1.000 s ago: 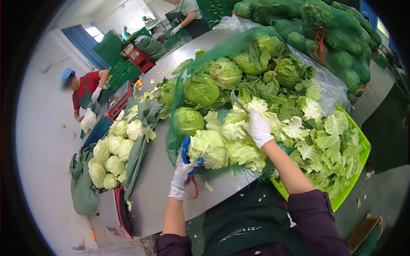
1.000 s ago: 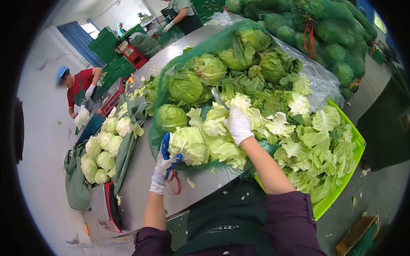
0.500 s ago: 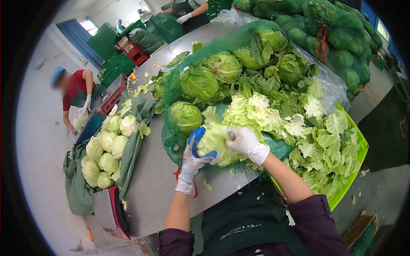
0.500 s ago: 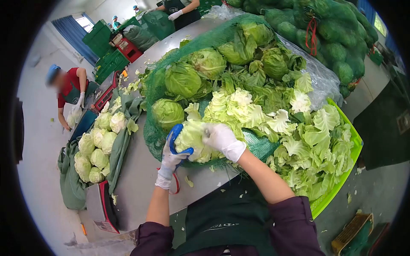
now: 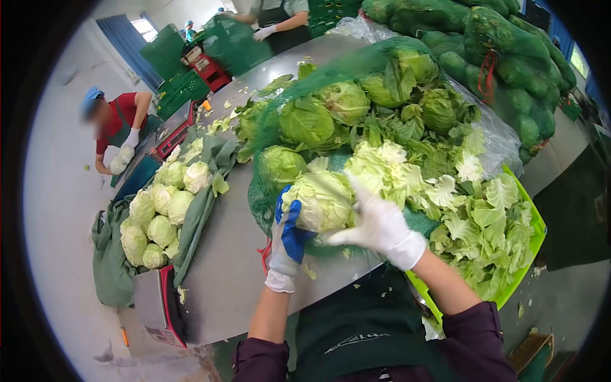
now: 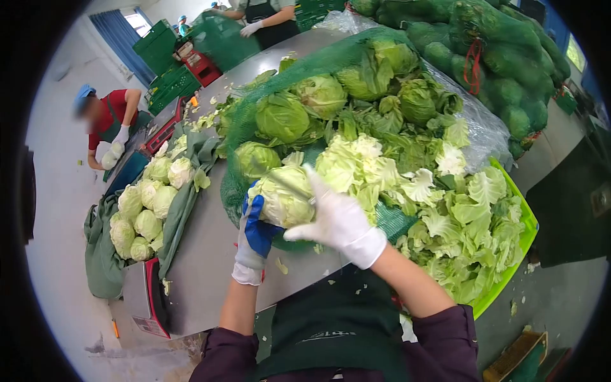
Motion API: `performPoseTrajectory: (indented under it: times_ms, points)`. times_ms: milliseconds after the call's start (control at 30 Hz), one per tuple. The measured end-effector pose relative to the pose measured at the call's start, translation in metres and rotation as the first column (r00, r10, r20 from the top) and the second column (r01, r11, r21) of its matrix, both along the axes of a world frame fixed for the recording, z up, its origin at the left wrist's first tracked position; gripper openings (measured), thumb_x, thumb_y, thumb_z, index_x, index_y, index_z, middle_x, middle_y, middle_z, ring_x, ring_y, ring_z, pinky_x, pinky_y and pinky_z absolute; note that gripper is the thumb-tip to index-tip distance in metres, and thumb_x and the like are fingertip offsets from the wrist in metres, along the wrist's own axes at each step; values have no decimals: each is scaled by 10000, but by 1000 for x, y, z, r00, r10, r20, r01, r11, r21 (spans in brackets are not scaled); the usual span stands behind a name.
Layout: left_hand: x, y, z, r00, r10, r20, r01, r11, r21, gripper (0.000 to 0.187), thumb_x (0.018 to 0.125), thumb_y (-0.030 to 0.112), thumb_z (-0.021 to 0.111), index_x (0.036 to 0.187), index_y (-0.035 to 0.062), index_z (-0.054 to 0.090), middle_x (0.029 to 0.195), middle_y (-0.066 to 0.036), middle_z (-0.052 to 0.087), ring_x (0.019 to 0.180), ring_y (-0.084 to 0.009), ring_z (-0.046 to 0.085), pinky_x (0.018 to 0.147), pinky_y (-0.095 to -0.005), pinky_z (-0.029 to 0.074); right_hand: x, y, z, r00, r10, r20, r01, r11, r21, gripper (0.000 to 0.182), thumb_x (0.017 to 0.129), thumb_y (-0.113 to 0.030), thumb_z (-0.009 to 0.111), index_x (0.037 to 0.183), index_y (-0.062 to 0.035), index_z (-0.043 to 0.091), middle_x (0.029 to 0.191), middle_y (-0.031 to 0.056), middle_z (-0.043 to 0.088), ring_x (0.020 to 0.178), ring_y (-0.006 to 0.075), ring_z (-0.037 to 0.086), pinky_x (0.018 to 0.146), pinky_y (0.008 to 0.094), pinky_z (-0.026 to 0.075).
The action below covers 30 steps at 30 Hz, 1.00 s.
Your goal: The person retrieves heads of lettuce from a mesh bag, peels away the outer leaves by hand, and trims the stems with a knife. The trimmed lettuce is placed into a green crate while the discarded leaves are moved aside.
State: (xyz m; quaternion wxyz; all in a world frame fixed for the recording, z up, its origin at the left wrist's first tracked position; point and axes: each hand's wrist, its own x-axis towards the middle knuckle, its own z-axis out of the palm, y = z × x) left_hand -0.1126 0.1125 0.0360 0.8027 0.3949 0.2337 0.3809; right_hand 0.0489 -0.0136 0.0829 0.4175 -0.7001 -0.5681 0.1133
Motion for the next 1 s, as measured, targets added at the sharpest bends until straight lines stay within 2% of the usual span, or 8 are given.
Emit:
performPoseTrajectory:
  times_ms: [100, 267, 367, 467, 533, 633, 800, 1000]
  points:
    - [7, -16, 0, 993, 18, -120, -15, 1000, 22, 532, 881, 183, 603, 1366, 72, 416, 1300, -63, 498, 1200, -189, 488, 943, -338, 460, -2, 6, -45, 976, -52, 211, 55, 998, -11, 930, 654, -408, 810, 1416, -116, 364, 893, 180, 643, 789, 296, 644, 702, 341, 522]
    - [-3, 3, -30, 991, 3, -133, 11, 994, 106, 619, 865, 206, 624, 1411, 71, 366, 1322, -50, 483, 1199, -173, 484, 931, -303, 454, 43, 11, -45, 922, -166, -349, 132, 984, -117, 228, 728, -227, 680, 842, -30, 665, 717, 162, 652, 636, 294, 625, 616, 354, 506]
    - [-15, 22, -39, 974, -102, -204, 122, 989, 88, 588, 912, 231, 574, 1428, 109, 320, 1366, -84, 436, 1254, -240, 447, 975, -395, 450, 85, 30, -76, 846, -332, -417, 297, 943, -148, 209, 733, -223, 679, 749, -18, 642, 675, 184, 645, 636, 332, 626, 637, 391, 500]
    - [-14, 29, -38, 994, 90, -68, -74, 975, 208, 666, 829, 141, 665, 1420, 99, 362, 1340, -87, 446, 1214, -195, 456, 945, -304, 444, 108, 32, -93, 753, -640, -153, 611, 766, -200, 301, 726, -243, 719, 862, 7, 622, 740, 200, 656, 680, 368, 631, 655, 430, 496]
    - [-7, 16, -17, 925, 213, -313, -23, 856, 516, 745, 760, 88, 719, 1419, 116, 372, 1353, -110, 395, 1234, -218, 416, 979, -305, 422, 105, 21, -85, 669, -743, 5, 735, 660, -152, 529, 713, -287, 760, 1113, 0, 567, 858, 202, 663, 769, 387, 638, 682, 441, 500]
    - [-1, 11, -16, 838, 354, -415, 47, 711, 702, 813, 685, 111, 779, 1404, 112, 401, 1346, -131, 356, 1222, -250, 403, 1024, -331, 381, 60, 10, -39, 809, -539, -234, 552, 833, -11, 800, 707, -415, 769, 1321, -32, 430, 982, 204, 649, 898, 380, 634, 753, 426, 512]
    - [8, 14, -17, 807, 395, -438, 143, 589, 795, 767, 664, 169, 798, 1351, 87, 469, 1296, -166, 402, 1225, -276, 409, 1017, -356, 382, -5, 44, -85, 931, -361, -53, 365, 926, 95, 814, 768, -543, 663, 1385, -83, 396, 927, 201, 666, 857, 374, 650, 730, 431, 512]
    - [-4, 23, -38, 852, 441, -284, 110, 379, 919, 680, 761, 205, 742, 1355, 52, 448, 1320, -166, 453, 1198, -284, 453, 1028, -358, 373, 39, 76, -115, 880, -468, -79, 434, 861, -264, 432, 801, -451, 641, 980, -58, 639, 815, 214, 660, 794, 385, 637, 721, 448, 504]
